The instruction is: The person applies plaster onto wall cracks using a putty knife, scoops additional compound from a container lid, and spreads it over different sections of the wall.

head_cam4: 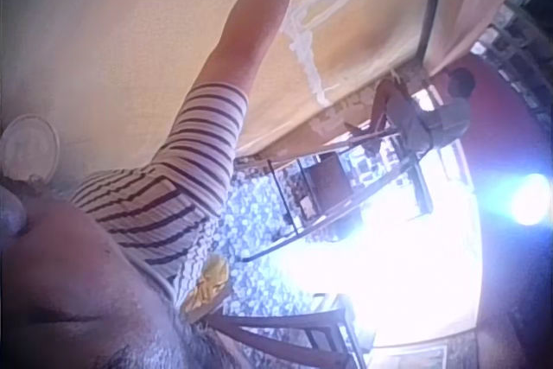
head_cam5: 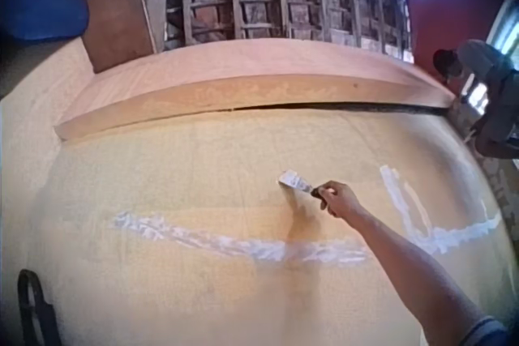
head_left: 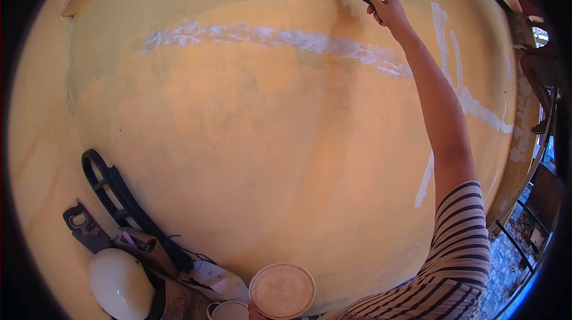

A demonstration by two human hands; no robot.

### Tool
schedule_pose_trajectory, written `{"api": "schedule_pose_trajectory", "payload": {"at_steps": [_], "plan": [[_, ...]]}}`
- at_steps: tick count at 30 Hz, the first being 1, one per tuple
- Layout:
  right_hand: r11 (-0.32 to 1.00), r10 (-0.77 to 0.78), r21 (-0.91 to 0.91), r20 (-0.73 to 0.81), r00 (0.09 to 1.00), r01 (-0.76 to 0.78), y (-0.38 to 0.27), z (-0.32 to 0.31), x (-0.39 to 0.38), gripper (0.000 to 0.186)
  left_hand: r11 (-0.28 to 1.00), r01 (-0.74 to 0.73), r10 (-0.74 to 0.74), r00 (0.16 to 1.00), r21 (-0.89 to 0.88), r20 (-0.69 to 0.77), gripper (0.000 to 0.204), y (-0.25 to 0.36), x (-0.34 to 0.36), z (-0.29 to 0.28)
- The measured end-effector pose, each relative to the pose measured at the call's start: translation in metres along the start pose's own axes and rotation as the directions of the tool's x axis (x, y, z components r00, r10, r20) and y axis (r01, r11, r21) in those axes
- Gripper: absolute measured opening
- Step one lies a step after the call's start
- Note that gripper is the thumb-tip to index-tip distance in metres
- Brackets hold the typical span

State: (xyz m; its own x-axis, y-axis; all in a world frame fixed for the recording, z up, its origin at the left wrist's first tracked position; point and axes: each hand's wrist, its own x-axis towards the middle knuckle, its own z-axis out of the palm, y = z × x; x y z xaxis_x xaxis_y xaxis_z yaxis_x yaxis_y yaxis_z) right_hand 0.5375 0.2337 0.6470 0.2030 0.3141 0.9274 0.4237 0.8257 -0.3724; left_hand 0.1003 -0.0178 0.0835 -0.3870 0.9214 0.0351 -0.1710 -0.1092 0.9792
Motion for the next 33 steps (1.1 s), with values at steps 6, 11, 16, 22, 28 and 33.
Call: {"api": "schedule_pose_trajectory", "payload": {"at_steps": [6, 11, 16, 22, 28, 33], "plan": [[0.987, 0.019, 0.159, -0.044, 0.999, -0.012, 0.007, 0.001, 0.003, 0.028, 0.982, -0.115, 0.107, 0.993, 0.149, 0.057, 0.056, -0.027, 0.008, -0.015], [0.998, 0.053, 0.033, -0.104, 0.993, -0.049, 0.008, 0.005, 0.003, 0.03, 0.808, 0.255, -0.286, 0.958, -0.531, 0.024, 0.053, -0.026, 0.014, 0.002], [0.996, 0.005, 0.084, -0.093, 0.996, 0.002, -0.002, 0.026, -0.004, 0.028, 0.989, 0.113, -0.105, 0.991, -0.093, 0.081, 0.05, -0.015, 0.005, -0.006], [0.992, 0.039, -0.114, -0.093, 0.995, -0.05, 0.007, 0.018, -0.02, 0.03, 0.804, 0.271, -0.339, 0.94, -0.529, -0.034, 0.041, 0.001, 0.004, 0.01], [0.994, -0.073, -0.085, -0.063, 0.995, 0.067, -0.003, -0.007, 0.005, 0.03, 0.816, -0.478, 0.301, 0.831, 0.324, 0.469, 0.039, 0.023, 0.003, -0.022], [0.986, -0.019, -0.166, 0.054, 0.998, 0.028, 0.003, -0.002, 0.001, 0.03, 0.995, -0.051, 0.05, 0.999, -0.083, -0.015, 0.038, -0.023, 0.008, -0.004]]}}
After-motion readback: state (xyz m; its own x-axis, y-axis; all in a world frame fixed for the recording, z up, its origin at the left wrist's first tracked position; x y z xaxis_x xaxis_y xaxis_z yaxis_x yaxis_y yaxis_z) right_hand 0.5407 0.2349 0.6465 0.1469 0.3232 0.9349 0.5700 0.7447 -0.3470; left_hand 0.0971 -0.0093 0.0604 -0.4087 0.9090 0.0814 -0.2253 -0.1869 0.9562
